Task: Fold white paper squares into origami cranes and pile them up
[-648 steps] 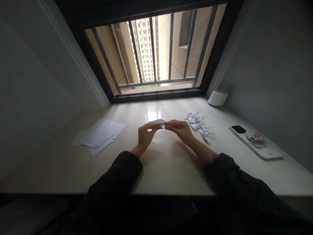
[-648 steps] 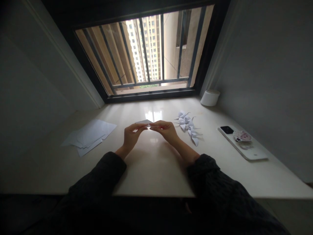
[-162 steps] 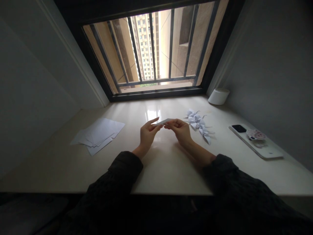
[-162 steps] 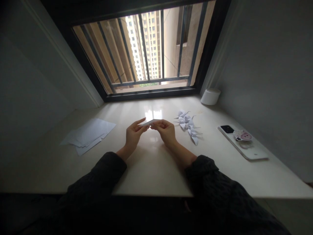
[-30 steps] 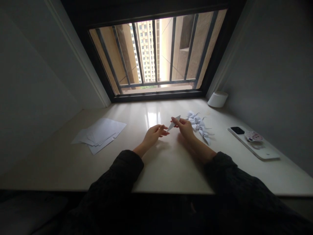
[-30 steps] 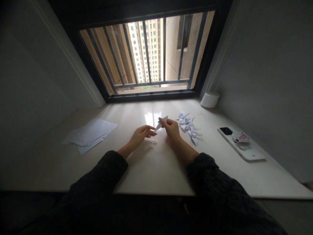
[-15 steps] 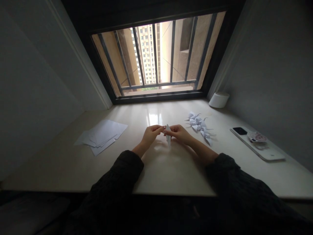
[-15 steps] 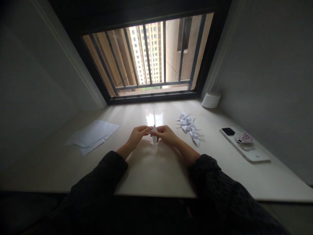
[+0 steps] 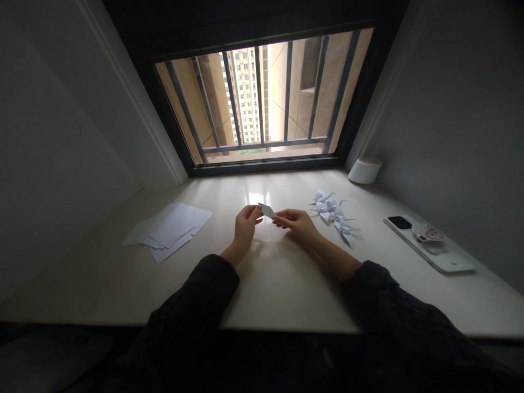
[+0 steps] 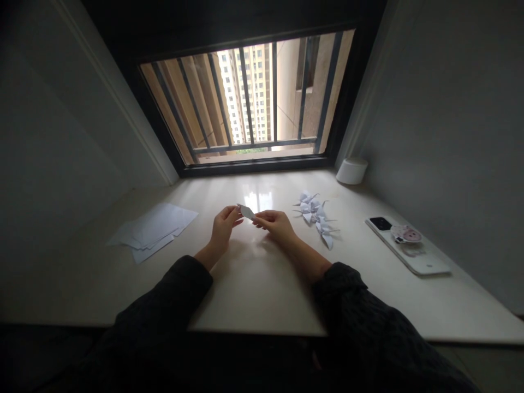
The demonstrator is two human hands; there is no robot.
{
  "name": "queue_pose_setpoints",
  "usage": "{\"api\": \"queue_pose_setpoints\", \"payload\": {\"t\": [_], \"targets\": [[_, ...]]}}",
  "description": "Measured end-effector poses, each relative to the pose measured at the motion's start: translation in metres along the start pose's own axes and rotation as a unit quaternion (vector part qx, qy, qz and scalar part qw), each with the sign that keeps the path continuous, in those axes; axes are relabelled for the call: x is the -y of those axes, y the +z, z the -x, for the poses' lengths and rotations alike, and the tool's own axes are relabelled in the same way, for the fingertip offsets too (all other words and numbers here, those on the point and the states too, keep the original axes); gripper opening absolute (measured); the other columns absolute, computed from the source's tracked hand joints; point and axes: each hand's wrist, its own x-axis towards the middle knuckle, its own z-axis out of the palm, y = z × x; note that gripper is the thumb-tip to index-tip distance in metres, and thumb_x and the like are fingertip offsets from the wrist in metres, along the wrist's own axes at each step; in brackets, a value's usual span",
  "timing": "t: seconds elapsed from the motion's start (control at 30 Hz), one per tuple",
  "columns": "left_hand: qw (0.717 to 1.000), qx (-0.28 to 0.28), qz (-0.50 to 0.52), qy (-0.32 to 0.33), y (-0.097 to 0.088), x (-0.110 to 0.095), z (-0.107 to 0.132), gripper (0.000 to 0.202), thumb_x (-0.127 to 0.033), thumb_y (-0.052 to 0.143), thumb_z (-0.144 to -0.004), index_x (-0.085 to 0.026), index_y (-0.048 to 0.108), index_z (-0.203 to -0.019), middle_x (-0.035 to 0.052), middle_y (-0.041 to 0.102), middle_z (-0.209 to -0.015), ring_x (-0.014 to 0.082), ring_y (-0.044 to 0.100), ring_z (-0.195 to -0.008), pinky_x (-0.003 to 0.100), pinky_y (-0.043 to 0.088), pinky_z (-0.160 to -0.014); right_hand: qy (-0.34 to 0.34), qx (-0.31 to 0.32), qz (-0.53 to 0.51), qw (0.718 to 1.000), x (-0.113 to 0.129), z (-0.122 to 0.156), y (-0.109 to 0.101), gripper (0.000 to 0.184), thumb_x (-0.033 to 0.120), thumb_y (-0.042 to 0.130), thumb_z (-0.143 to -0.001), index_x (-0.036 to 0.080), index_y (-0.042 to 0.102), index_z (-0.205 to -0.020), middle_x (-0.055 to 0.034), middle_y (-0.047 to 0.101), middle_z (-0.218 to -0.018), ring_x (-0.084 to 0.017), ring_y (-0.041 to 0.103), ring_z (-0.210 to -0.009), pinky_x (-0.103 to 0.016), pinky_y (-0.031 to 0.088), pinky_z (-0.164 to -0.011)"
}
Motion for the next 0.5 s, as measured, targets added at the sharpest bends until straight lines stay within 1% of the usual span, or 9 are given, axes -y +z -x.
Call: {"api": "queue_pose_setpoints", "payload": {"t": [0.1, 0.2, 0.23, 0.3, 0.4, 0.5], "targets": [[1.000, 0.018, 0.000, 0.010, 0.0012, 0.0008, 0.0013, 0.034, -0.045, 0.063, -0.076, -0.016, 0.060, -0.093, 0.0086, 0.069, -0.093, 0.0199, 0.066, -0.086, 0.032, 0.050, -0.075, 0.017, -0.015, 0.006, 1.000, -0.0019, -0.0023, -0.0038, 0.038, 0.049, 0.073, -0.064, 0.016, 0.073, -0.083, -0.0076, 0.072, -0.072, -0.016, 0.063, -0.065, -0.027, 0.047, -0.060], [0.998, 0.058, -0.016, 0.009, 0.0023, 0.0017, 0.0028, 0.041, -0.041, 0.068, -0.073, -0.016, 0.059, -0.103, 0.0095, 0.071, -0.091, 0.0205, 0.067, -0.084, 0.032, 0.049, -0.076, 0.012, -0.023, 0.003, 1.000, -0.0019, -0.0029, -0.0047, 0.038, 0.051, 0.073, -0.063, 0.017, 0.072, -0.079, -0.0057, 0.070, -0.067, -0.015, 0.061, -0.061, -0.026, 0.046, -0.057], [0.997, 0.073, -0.026, 0.008, 0.0025, 0.0021, 0.0033, 0.042, -0.040, 0.070, -0.071, -0.015, 0.061, -0.104, 0.0098, 0.071, -0.090, 0.0208, 0.067, -0.085, 0.032, 0.049, -0.076, 0.009, -0.024, 0.006, 1.000, -0.0016, -0.0027, -0.0045, 0.038, 0.051, 0.073, -0.062, 0.017, 0.071, -0.078, -0.0053, 0.070, -0.066, -0.015, 0.061, -0.060, -0.026, 0.045, -0.056], [0.994, 0.096, -0.046, 0.008, 0.0029, 0.0027, 0.0045, 0.039, -0.039, 0.072, -0.069, -0.014, 0.065, -0.098, 0.0101, 0.072, -0.090, 0.0210, 0.067, -0.085, 0.032, 0.049, -0.075, 0.003, -0.023, 0.016, 1.000, -0.0007, -0.0018, -0.0036, 0.037, 0.052, 0.072, -0.063, 0.017, 0.070, -0.075, -0.0049, 0.069, -0.065, -0.015, 0.061, -0.061, -0.026, 0.044, -0.055], [0.994, 0.089, -0.064, 0.005, 0.0035, 0.0023, 0.0065, 0.032, -0.040, 0.071, -0.070, -0.015, 0.070, -0.089, 0.0094, 0.072, -0.087, 0.0211, 0.067, -0.085, 0.031, 0.048, -0.073, -0.020, -0.031, 0.044, 0.998, 0.0008, 0.0006, -0.0020, 0.035, 0.051, 0.071, -0.066, 0.017, 0.070, -0.075, -0.0056, 0.070, -0.068, -0.018, 0.064, -0.067, -0.028, 0.046, -0.058], [0.996, 0.066, -0.063, 0.003, 0.0047, 0.0003, 0.0082, 0.030, -0.039, 0.071, -0.069, -0.014, 0.070, -0.087, 0.0089, 0.072, -0.082, 0.0213, 0.068, -0.083, 0.032, 0.049, -0.074, -0.088, -0.079, 0.115, 0.986, 0.0020, 0.0038, -0.0006, 0.029, 0.048, 0.069, -0.070, 0.020, 0.072, -0.079, -0.0059, 0.072, -0.075, -0.020, 0.065, -0.071, -0.031, 0.048, -0.064]]}}
